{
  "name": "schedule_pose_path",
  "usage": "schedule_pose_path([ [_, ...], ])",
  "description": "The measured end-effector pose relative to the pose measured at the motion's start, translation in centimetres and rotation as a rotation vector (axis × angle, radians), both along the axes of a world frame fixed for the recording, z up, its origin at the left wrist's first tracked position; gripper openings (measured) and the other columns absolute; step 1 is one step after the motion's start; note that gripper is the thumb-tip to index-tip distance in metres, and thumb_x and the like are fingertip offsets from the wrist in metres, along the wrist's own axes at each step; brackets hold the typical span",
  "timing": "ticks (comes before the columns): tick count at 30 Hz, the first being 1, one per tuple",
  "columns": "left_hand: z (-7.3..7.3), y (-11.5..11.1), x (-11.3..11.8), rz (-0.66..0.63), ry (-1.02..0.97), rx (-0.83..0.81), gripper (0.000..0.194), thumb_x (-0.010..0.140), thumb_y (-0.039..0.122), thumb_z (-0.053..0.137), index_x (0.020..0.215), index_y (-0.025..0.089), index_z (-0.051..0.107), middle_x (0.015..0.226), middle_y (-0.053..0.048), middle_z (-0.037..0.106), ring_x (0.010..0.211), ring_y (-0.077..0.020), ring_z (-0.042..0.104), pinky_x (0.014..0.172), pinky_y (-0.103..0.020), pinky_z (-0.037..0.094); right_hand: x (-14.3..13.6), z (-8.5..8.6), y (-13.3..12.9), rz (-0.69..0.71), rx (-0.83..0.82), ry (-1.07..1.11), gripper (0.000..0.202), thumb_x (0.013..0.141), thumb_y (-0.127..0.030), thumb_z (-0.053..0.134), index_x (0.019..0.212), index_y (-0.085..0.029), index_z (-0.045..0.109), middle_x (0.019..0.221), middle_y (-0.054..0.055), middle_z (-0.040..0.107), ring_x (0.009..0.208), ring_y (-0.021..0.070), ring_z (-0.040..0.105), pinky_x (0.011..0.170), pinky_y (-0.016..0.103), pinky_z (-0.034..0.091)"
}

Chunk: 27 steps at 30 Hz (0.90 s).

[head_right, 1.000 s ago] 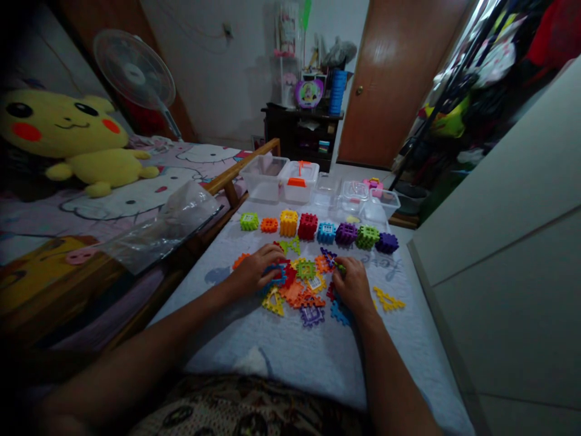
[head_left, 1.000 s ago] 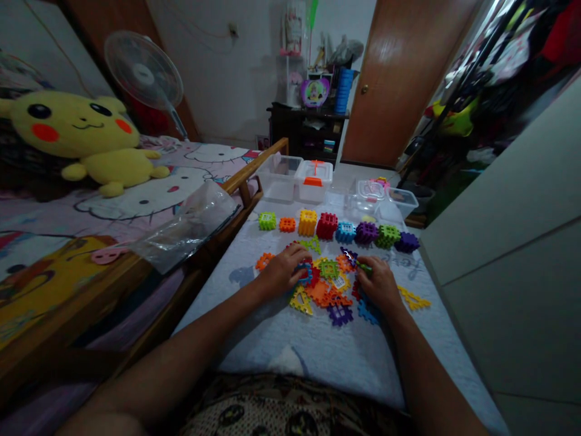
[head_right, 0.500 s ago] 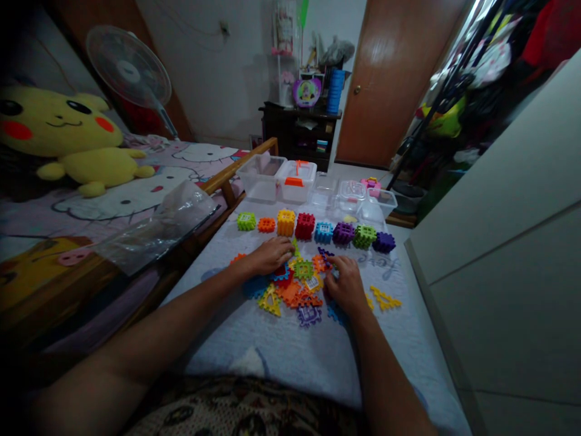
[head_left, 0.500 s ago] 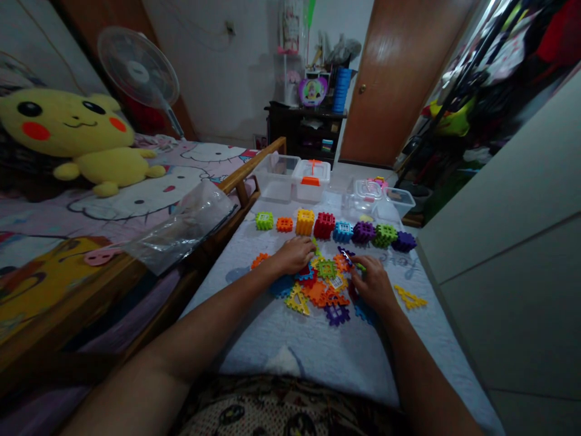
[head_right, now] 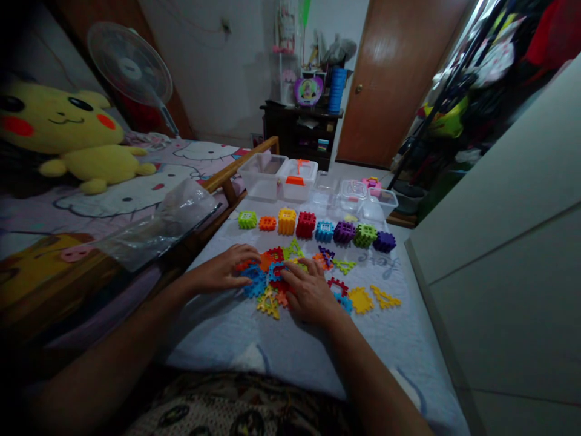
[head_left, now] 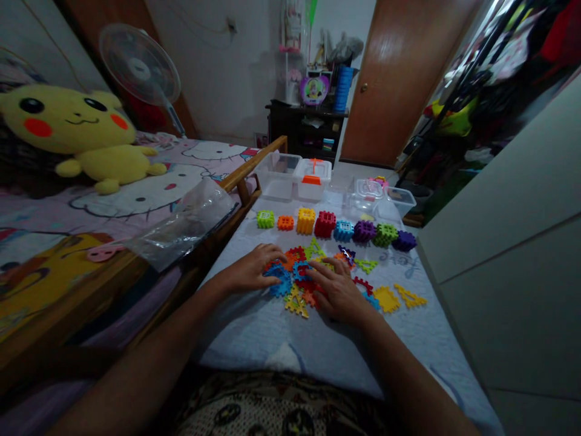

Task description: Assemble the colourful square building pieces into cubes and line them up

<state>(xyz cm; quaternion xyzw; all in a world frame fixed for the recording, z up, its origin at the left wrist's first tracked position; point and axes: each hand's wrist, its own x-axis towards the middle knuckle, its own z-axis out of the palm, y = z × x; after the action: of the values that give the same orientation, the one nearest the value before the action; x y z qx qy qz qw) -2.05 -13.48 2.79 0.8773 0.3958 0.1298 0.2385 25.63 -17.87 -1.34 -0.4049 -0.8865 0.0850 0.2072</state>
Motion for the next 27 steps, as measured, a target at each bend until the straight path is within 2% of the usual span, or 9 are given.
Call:
schedule_pose_path([
  [2, -0.5, -0.9, -0.8, 0.0, 0.069, -0.015, 0.04, 0.078, 0.027, 0.071, 0.117, 0.027, 0.062, 0.126, -0.005, 0.058, 0.123, -0.0265, 0.048, 0.109, -0.045, 0.039, -0.4, -0.3, -0.1, 0.002, -0.012, -0.03, 0.045, 0.088, -0.025, 0.058, 0.134, -0.028, 0.058, 0.148, 0.004, 0.052, 0.134, 0.0359, 0.038, 0.112, 0.06, 0.028],
  [4, -1.0, -1.4, -1.1, 0.017, 0.11, -0.018, 0.036, 0.077, 0.024, 0.069, 0.112, 0.027, 0.064, 0.128, -0.005, 0.057, 0.125, -0.0274, 0.047, 0.108, -0.045, 0.039, -0.6, -0.7, -0.1, 0.007, -0.015, -0.032, 0.042, 0.088, -0.026, 0.06, 0.13, -0.027, 0.06, 0.148, 0.006, 0.051, 0.135, 0.0363, 0.037, 0.113, 0.06, 0.029],
  [8, -1.6, -1.9, -0.8, 0.023, 0.117, 0.012, 0.019, 0.079, 0.018, 0.063, 0.098, 0.023, 0.065, 0.122, -0.006, 0.058, 0.121, -0.0264, 0.048, 0.107, -0.043, 0.04, -0.3, -0.9, 0.3, 0.017, -0.006, 0.052, 0.029, 0.088, -0.021, 0.06, 0.116, -0.024, 0.065, 0.135, 0.009, 0.059, 0.128, 0.0315, 0.045, 0.11, 0.055, 0.036],
  [12, -1.4, -1.8, -0.5, 0.038, 0.079, 0.048, 0.013, 0.082, 0.017, 0.061, 0.093, 0.021, 0.066, 0.121, -0.008, 0.057, 0.119, -0.0254, 0.05, 0.107, -0.041, 0.041, 0.2, -0.5, 0.6, 0.003, -0.026, 0.198, 0.021, 0.088, -0.016, 0.056, 0.107, -0.02, 0.065, 0.113, 0.011, 0.066, 0.108, 0.0256, 0.056, 0.099, 0.046, 0.046],
  [17, -0.5, -1.5, 0.1, 0.05, -0.054, 0.039, 0.011, 0.087, 0.024, 0.058, 0.094, 0.02, 0.065, 0.114, -0.007, 0.06, 0.109, -0.0224, 0.057, 0.099, -0.036, 0.046, 1.1, -0.3, 0.8, -0.073, -0.045, 0.347, 0.017, 0.089, -0.016, 0.053, 0.101, -0.02, 0.064, 0.104, 0.01, 0.067, 0.101, 0.0234, 0.059, 0.091, 0.041, 0.049],
  [22, 0.0, -0.9, 2.7, 0.124, -0.208, -0.037, 0.016, 0.09, 0.027, 0.054, 0.094, 0.02, 0.068, 0.096, -0.005, 0.068, 0.091, -0.0193, 0.063, 0.085, -0.032, 0.049, 2.0, -0.9, 1.2, -0.249, -0.084, 0.477, 0.017, 0.093, -0.025, 0.05, 0.098, -0.02, 0.065, 0.094, 0.008, 0.07, 0.088, 0.0217, 0.064, 0.081, 0.036, 0.051],
  [25, -0.5, -0.7, 5.1, 0.186, -0.314, -0.118, 0.018, 0.09, 0.03, 0.056, 0.096, 0.02, 0.07, 0.094, -0.003, 0.071, 0.085, -0.0181, 0.065, 0.077, -0.028, 0.049, 2.6, -1.3, 1.5, -0.4, -0.146, 0.555, 0.025, 0.092, -0.029, 0.052, 0.112, -0.019, 0.064, 0.092, 0.006, 0.071, 0.078, 0.0196, 0.065, 0.074, 0.034, 0.051],
  [27, -1.2, -0.5, 6.8, 0.212, -0.313, -0.17, 0.018, 0.088, 0.028, 0.058, 0.099, 0.02, 0.07, 0.087, -0.002, 0.072, 0.076, -0.0172, 0.065, 0.07, -0.027, 0.048, 2.9, -1.5, 1.8, -0.451, -0.169, 0.554, 0.031, 0.09, -0.03, 0.053, 0.117, -0.018, 0.063, 0.092, 0.006, 0.072, 0.075, 0.0197, 0.065, 0.073, 0.034, 0.051],
])
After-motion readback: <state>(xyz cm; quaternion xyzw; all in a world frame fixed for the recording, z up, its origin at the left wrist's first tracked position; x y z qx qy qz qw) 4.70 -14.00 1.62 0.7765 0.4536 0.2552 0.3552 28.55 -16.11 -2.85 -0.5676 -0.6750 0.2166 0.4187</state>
